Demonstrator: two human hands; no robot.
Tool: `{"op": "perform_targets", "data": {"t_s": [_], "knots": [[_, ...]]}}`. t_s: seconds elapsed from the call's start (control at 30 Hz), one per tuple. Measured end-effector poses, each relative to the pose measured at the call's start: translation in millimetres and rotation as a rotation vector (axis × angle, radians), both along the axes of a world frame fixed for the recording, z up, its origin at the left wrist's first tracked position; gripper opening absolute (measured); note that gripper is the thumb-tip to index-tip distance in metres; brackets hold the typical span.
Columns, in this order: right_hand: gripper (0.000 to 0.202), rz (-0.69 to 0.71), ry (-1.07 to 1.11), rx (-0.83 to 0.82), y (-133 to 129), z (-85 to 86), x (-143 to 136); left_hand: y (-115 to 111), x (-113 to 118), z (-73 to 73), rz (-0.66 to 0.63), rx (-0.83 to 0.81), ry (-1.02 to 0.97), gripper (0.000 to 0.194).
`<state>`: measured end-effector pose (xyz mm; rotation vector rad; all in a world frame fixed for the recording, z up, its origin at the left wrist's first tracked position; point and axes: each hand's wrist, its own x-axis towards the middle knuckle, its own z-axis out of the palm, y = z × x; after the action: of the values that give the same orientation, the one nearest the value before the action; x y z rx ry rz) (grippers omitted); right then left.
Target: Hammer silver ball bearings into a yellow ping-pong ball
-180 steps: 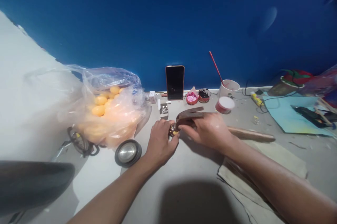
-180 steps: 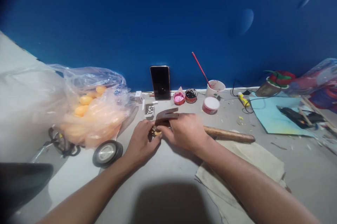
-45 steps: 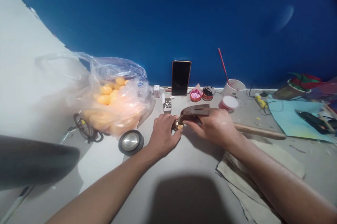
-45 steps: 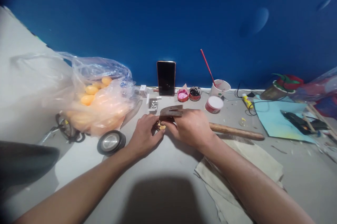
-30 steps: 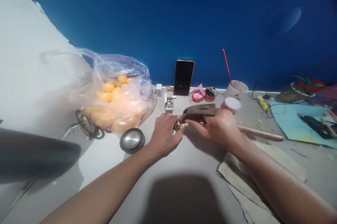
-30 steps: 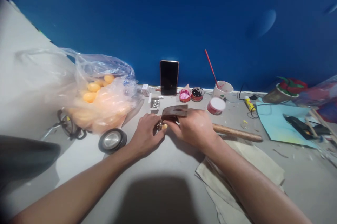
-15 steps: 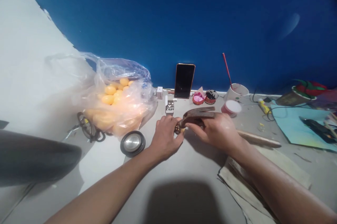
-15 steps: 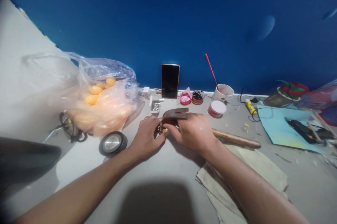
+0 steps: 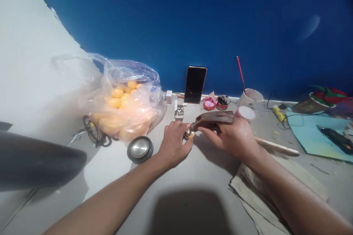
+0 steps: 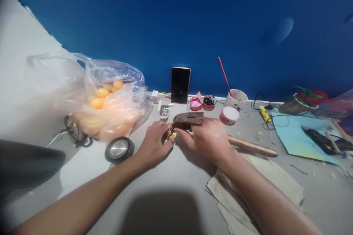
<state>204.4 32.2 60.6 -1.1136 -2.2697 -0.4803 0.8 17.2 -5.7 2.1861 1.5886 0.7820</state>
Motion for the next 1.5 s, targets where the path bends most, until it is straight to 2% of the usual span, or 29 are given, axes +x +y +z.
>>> {"op": "perform_targets", "data": {"t_s": [0.17,0.33,0.57,0.7,0.97,1.13,1.3,1.5], "knots": [[0.037,-0.004,-0.018,-0.021,1.4,-3.5,0.1,-0.5,1.7,1.6,0.042,-0.021,-0.050,0.036],[0.038,-0.017,-0.023,0.002,0.7,-3.4,-0.8,-0.5,2.7,3.3,0.042,-0.013,-0.048,0.023],[0.041,0.005,-0.025,-0.001,-0.6,1.4,0.0,-1.1,1.2,4.1,0.002,-0.010,0.003,0.022],[0.040,-0.016,0.014,0.005,-1.2,3.6,2.1,-1.9,1.2,4.6,-0.014,0.003,0.023,0.014],[0.042,-0.035,0.044,-0.018,1.7,-2.2,1.8,-1.0,0.3,-2.1,-0.010,0.052,0.017,0.016],[0.038,-0.033,-0.006,-0.055,2.4,-3.2,2.1,-0.3,-0.5,-5.4,0.030,0.049,-0.075,0.043],[0.038,-0.023,0.045,-0.025,1.2,-1.6,3.0,-0.9,0.3,-1.6,0.026,0.034,-0.036,0.025],[0.038,-0.015,-0.015,-0.052,0.0,-0.1,2.0,-1.0,0.0,0.0,-0.005,0.040,-0.015,0.026]]}}
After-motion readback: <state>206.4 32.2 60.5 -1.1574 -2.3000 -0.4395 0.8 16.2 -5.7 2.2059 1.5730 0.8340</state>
